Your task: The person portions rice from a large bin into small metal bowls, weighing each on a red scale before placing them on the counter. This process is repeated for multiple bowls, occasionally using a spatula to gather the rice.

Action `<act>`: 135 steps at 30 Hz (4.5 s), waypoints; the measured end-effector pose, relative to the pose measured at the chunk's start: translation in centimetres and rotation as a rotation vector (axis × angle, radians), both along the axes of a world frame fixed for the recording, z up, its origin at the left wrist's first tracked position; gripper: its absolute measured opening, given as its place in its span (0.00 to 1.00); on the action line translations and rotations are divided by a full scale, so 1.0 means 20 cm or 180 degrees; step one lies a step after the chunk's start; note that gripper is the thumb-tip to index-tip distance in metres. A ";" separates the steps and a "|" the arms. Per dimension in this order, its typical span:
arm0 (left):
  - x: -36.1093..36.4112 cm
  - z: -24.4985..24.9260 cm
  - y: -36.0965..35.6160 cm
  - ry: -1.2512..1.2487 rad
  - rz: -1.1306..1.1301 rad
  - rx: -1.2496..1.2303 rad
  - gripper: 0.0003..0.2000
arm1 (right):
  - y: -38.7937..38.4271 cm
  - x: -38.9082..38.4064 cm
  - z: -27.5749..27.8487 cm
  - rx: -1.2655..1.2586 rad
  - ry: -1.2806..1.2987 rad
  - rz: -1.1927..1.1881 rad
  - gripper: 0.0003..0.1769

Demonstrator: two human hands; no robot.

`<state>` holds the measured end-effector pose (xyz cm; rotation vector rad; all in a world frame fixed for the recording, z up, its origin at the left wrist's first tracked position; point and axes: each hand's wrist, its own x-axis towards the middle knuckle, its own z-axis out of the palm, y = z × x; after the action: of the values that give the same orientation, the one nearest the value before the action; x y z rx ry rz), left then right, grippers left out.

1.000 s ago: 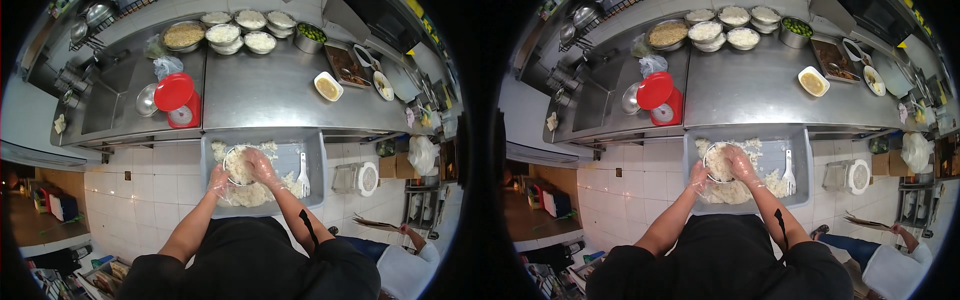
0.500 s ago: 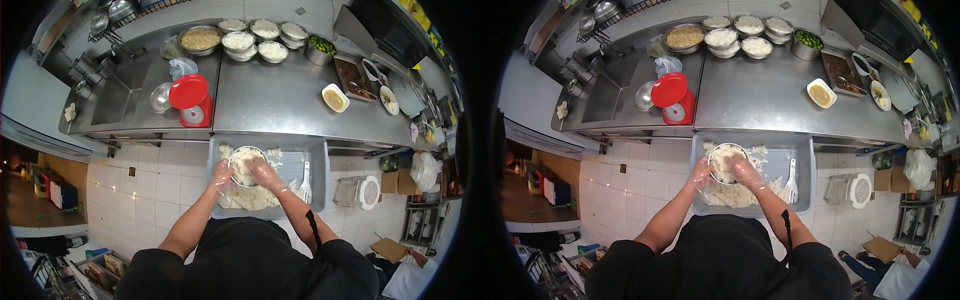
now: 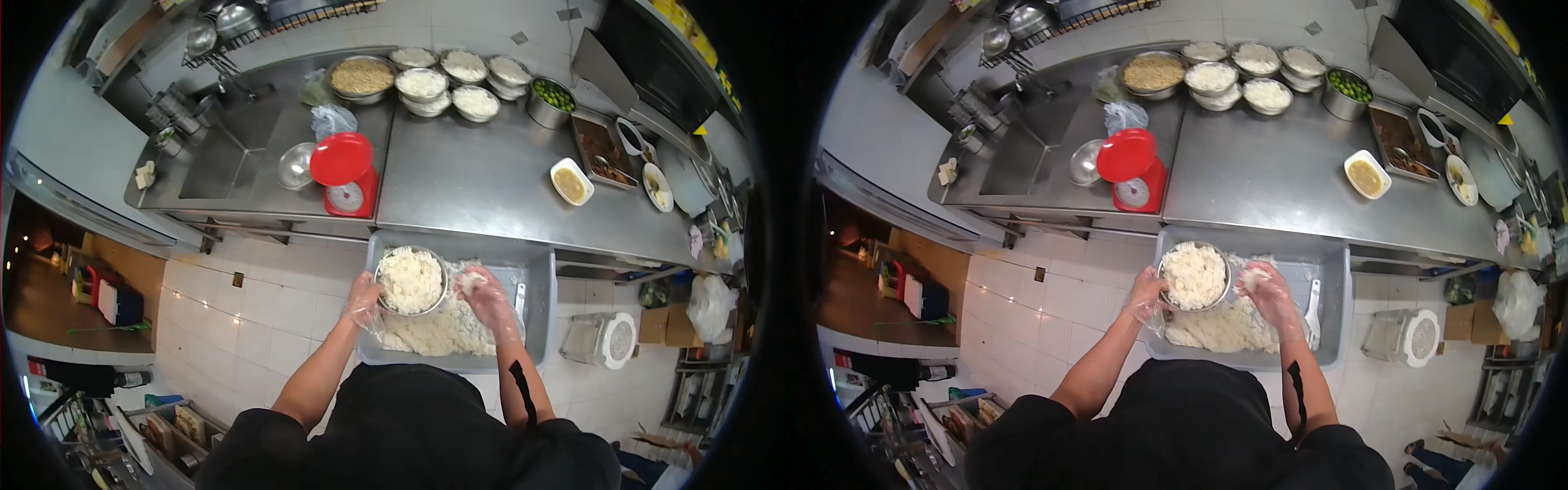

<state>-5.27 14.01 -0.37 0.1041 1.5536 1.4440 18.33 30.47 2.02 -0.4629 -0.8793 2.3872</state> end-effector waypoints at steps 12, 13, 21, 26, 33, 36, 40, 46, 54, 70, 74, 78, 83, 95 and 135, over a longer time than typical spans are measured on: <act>-0.79 0.66 0.39 0.0318 0.1248 0.1307 0.20 | -0.12 0.26 -0.81 0.1410 -0.2818 0.0797 0.15; -0.84 0.66 0.42 0.0319 0.1253 0.1309 0.20 | -0.14 0.28 -0.87 0.1553 -0.3086 0.1133 0.15; -1.05 0.55 0.42 -0.0174 0.1190 0.0996 0.20 | -0.32 0.43 -1.19 0.2715 -0.3236 0.1205 0.17; -0.98 0.61 0.38 0.0009 0.1067 0.1014 0.18 | -0.35 0.37 -1.28 0.2261 -0.3267 0.2570 0.19; -0.99 0.62 0.32 0.0099 0.0999 0.0993 0.16 | -0.46 0.30 -1.15 0.4064 -0.3771 0.1876 0.14; -0.97 0.66 0.30 0.0127 0.0821 0.0994 0.15 | -0.47 0.28 -1.18 0.4107 -0.4002 0.1749 0.14; -0.97 0.68 0.28 0.0259 0.1067 0.0797 0.14 | -0.46 0.26 -1.12 0.3839 -0.4004 0.2150 0.16; -0.97 0.71 0.29 0.0355 0.1141 0.0784 0.14 | -0.41 0.23 -1.12 0.3604 -0.4101 0.2469 0.15; -1.02 0.60 0.37 0.0571 0.0878 0.0824 0.17 | -0.41 0.26 -1.55 0.4172 -0.3774 0.2929 0.17; -0.13 0.19 1.68 -0.0621 -0.0449 0.0592 0.17 | -0.45 0.32 -1.37 0.3579 -0.3639 0.2025 0.14; 0.15 0.06 2.22 -0.0852 -0.0254 0.0778 0.20 | -0.44 0.36 -1.09 0.3364 -0.3460 0.2510 0.15; 0.17 -0.09 2.78 -0.0926 0.0156 0.1128 0.24 | -0.45 0.46 -0.83 0.2760 -0.3871 0.1933 0.21; 0.20 -0.02 3.00 -0.1092 0.0732 0.1860 0.23 | -0.42 0.63 -0.67 0.2364 -0.4158 0.1550 0.18; -0.03 0.25 0.91 -0.0195 -0.2691 0.0511 0.12 | 0.21 0.56 -1.13 0.2637 -0.4908 0.0505 0.20; -1.99 0.46 0.16 0.2943 -0.0062 -0.0767 0.10 | -0.45 -0.63 -0.89 0.2825 -0.3024 0.4628 0.24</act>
<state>-45.00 17.12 8.88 0.7196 2.4370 1.2279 5.71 21.48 -15.79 -0.6905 -3.3944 2.1931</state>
